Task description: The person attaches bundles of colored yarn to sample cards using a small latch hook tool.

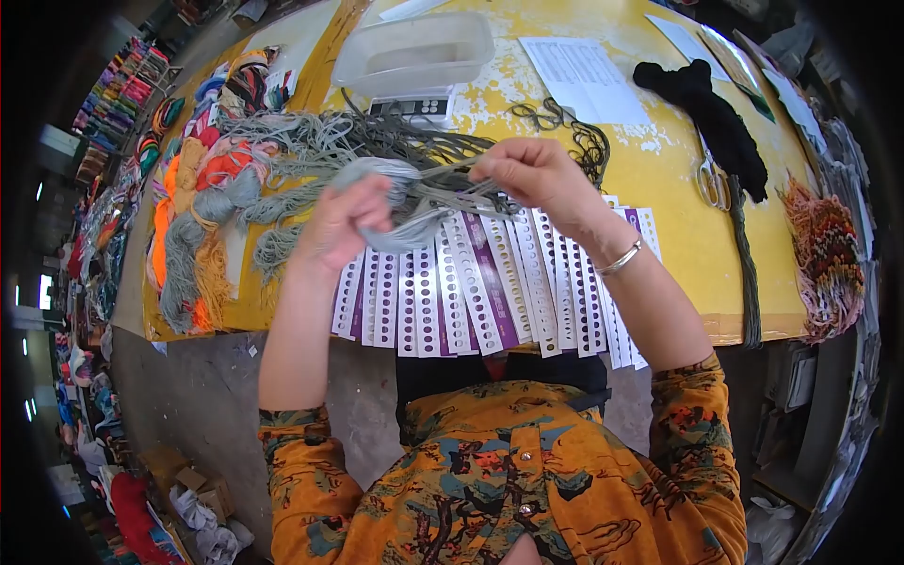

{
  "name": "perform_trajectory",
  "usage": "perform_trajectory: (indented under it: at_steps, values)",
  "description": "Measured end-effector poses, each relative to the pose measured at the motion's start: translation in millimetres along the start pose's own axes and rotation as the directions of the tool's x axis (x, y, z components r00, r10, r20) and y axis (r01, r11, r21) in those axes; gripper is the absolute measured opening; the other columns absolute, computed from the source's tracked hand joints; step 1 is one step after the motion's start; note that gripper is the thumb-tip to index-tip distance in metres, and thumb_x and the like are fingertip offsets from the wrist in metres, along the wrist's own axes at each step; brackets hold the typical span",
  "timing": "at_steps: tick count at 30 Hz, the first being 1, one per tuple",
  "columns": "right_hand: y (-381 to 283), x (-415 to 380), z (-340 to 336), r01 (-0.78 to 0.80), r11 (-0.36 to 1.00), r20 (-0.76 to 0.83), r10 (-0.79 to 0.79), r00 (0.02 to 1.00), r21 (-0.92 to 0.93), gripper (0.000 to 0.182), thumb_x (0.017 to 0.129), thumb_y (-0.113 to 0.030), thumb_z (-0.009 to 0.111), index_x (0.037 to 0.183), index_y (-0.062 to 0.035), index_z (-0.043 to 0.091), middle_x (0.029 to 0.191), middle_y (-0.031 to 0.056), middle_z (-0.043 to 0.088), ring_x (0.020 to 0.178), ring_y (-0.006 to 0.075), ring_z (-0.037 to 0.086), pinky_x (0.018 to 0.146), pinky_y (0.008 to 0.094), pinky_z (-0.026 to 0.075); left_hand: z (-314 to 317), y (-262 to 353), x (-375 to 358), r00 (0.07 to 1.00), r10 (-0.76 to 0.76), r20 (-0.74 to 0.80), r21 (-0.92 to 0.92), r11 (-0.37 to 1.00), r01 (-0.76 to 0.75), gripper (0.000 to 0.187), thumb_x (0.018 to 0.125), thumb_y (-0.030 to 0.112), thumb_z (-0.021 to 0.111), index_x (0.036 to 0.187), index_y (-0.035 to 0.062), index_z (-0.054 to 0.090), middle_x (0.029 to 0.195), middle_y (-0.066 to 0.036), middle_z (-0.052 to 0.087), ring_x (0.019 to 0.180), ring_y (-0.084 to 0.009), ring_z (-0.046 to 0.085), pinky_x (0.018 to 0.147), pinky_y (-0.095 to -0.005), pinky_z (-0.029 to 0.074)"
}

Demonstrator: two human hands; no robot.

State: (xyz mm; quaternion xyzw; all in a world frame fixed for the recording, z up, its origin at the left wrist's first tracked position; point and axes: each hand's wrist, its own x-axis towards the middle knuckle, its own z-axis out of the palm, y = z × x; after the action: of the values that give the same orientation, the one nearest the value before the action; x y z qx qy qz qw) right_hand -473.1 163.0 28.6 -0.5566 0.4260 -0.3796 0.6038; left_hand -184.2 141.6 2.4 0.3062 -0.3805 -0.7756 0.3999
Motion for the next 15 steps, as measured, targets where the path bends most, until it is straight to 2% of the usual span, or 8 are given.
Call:
perform_trajectory:
  at_steps: [2,3,5,6,9,11,13,15]
  values:
    - [-11.8,2.8,-9.7,0.207,0.975,-0.114,-0.214,0.970,-0.077,0.020,0.093,-0.022,0.061,0.096,-0.0055,0.071,0.080,-0.0056,0.065,0.068,0.0009,0.048,0.059,0.0185,0.037,-29.7,28.8,-10.8,0.998,0.047,-0.050,-0.087,0.995,-0.051,0.016,0.094,0.023,0.060,0.091,0.0071,0.063,0.055,0.010,0.031,0.046,-0.0020,0.033,0.046,-0.0211,0.033]
    - [-22.5,1.9,-17.8,0.186,0.981,-0.193,-0.194,0.962,-0.060,0.021,0.094,-0.023,0.058,0.094,-0.0069,0.070,0.100,0.0013,0.069,0.091,0.0085,0.058,0.079,0.0250,0.044,-44.2,47.3,-18.6,0.995,0.072,-0.068,-0.171,0.982,-0.083,0.016,0.097,0.022,0.057,0.089,0.0077,0.061,0.055,0.010,0.031,0.045,-0.0011,0.032,0.042,-0.0194,0.029]
    - [-23.5,13.9,-47.1,0.484,0.834,-0.277,-0.415,0.867,0.264,0.018,0.092,-0.021,0.057,0.093,-0.0062,0.067,0.109,0.0058,0.067,0.111,0.0156,0.056,0.096,0.0353,0.042,-80.0,86.4,-35.4,0.972,0.224,-0.069,-0.147,0.962,-0.232,0.019,0.099,0.018,0.051,0.084,0.0086,0.055,0.054,0.009,0.030,0.044,-0.0006,0.029,0.038,-0.0178,0.021]
    - [-26.6,20.0,-71.3,0.408,0.625,-0.252,-0.327,0.911,0.665,0.017,0.091,-0.018,0.054,0.088,-0.0042,0.065,0.120,0.0130,0.063,0.121,0.0246,0.052,0.099,0.0401,0.042,-96.0,106.4,-46.8,0.956,0.249,-0.153,-0.156,0.950,-0.272,0.020,0.100,0.017,0.050,0.081,0.0091,0.053,0.054,0.009,0.030,0.043,-0.0010,0.027,0.038,-0.0184,0.020]
    - [-46.5,8.2,-150.7,0.481,0.439,-0.320,-0.393,0.862,0.759,0.018,0.089,-0.010,0.048,0.085,0.0012,0.061,0.106,0.0193,0.063,0.112,0.0312,0.056,0.095,0.0387,0.045,-170.6,161.5,-86.3,0.877,0.316,-0.362,-0.171,0.902,-0.396,0.025,0.100,0.016,0.049,0.076,0.0101,0.048,0.052,0.007,0.027,0.042,-0.0021,0.022,0.037,-0.0203,0.018]
    - [-58.6,-18.4,-222.1,0.423,0.514,-0.203,-0.430,0.880,0.746,0.011,0.084,-0.006,0.051,0.075,-0.0015,0.054,0.074,0.0082,0.053,0.072,0.0199,0.051,0.070,0.0322,0.045,-228.7,198.3,-117.5,0.872,0.334,-0.357,-0.132,0.907,-0.401,0.029,0.100,0.015,0.048,0.071,0.0110,0.045,0.051,0.007,0.025,0.042,-0.0032,0.022,0.038,-0.0206,0.018]
    - [-73.8,-57.9,-300.7,0.649,0.505,-0.621,-0.254,0.742,0.569,0.020,0.083,-0.004,0.049,0.064,-0.0061,0.044,0.059,0.0025,0.039,0.053,0.0166,0.036,0.054,0.0291,0.032,-264.6,236.1,-145.5,0.766,0.361,-0.532,-0.056,0.888,-0.457,0.031,0.100,0.016,0.048,0.069,0.0104,0.044,0.050,0.006,0.024,0.042,-0.0042,0.022,0.039,-0.0204,0.019]
    - [-85.3,-116.1,-398.2,0.702,0.675,-0.834,-0.240,0.497,0.224,0.029,0.082,-0.002,0.051,0.057,-0.0104,0.038,0.053,0.0007,0.028,0.052,0.0156,0.032,0.051,0.0297,0.026,-362.8,283.2,-177.9,0.824,0.428,-0.372,-0.098,0.864,-0.494,0.027,0.101,0.017,0.047,0.076,0.0074,0.053,0.051,0.006,0.023,0.042,-0.0045,0.022,0.040,-0.0201,0.019]
